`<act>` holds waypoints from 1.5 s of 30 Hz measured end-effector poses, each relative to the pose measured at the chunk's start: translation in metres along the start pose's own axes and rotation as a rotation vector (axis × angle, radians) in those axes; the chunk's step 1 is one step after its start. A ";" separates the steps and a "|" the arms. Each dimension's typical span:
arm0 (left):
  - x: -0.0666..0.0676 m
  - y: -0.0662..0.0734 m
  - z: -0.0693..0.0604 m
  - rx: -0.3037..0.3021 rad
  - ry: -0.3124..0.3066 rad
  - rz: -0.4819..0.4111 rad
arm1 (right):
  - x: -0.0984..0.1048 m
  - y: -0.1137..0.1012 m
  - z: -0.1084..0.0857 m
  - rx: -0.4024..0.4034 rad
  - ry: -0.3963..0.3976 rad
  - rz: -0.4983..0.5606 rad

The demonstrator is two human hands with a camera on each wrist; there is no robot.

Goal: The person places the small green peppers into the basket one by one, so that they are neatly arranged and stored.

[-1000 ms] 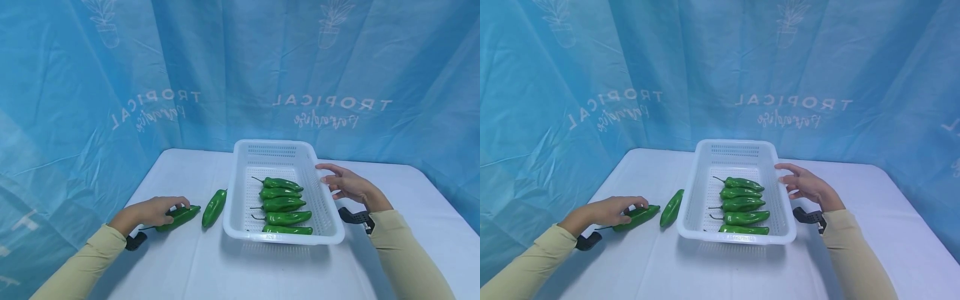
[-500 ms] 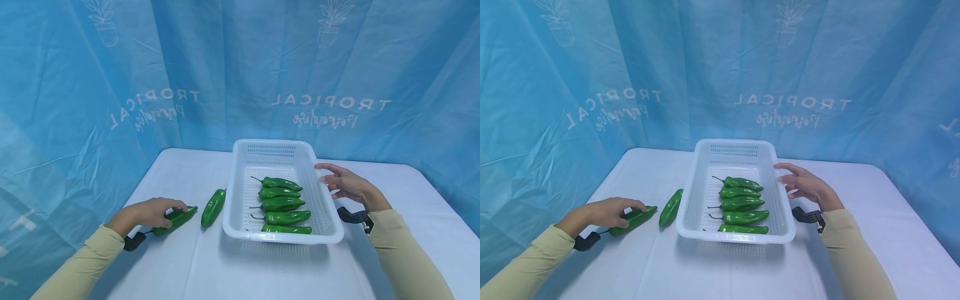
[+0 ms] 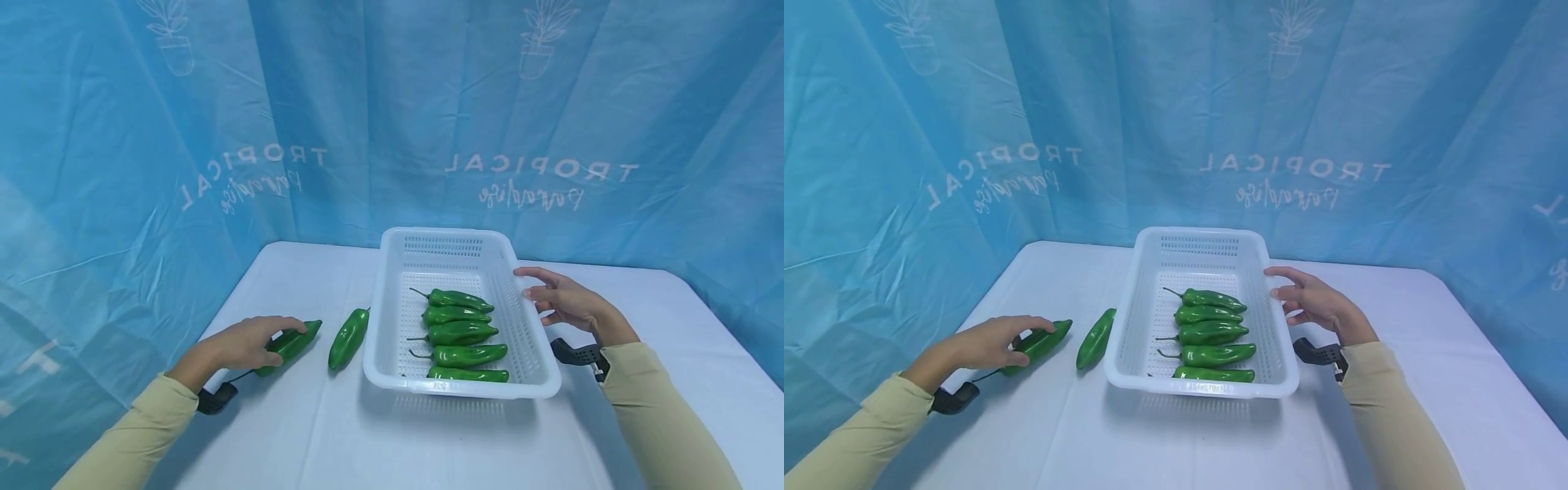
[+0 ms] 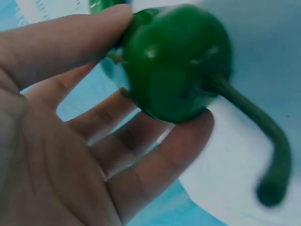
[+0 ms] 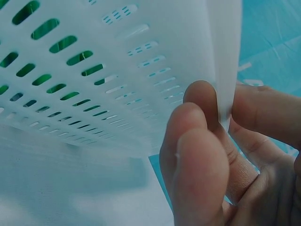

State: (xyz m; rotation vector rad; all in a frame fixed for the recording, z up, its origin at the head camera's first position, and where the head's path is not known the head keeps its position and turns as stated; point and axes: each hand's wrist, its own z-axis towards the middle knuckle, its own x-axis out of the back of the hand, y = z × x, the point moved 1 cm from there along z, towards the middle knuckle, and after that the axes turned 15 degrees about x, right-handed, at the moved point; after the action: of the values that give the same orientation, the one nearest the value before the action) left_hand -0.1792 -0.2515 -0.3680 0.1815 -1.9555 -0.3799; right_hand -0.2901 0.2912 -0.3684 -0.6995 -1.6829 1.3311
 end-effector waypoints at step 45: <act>0.075 0.066 0.014 -0.220 0.271 0.139 | 0.001 0.002 0.001 0.014 -0.020 -0.006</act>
State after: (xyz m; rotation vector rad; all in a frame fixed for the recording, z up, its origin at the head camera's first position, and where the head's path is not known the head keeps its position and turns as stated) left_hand -0.2189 -0.2096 -0.2850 -0.0435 -1.6362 -0.4510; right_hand -0.2916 0.2921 -0.3700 -0.6742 -1.6881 1.3483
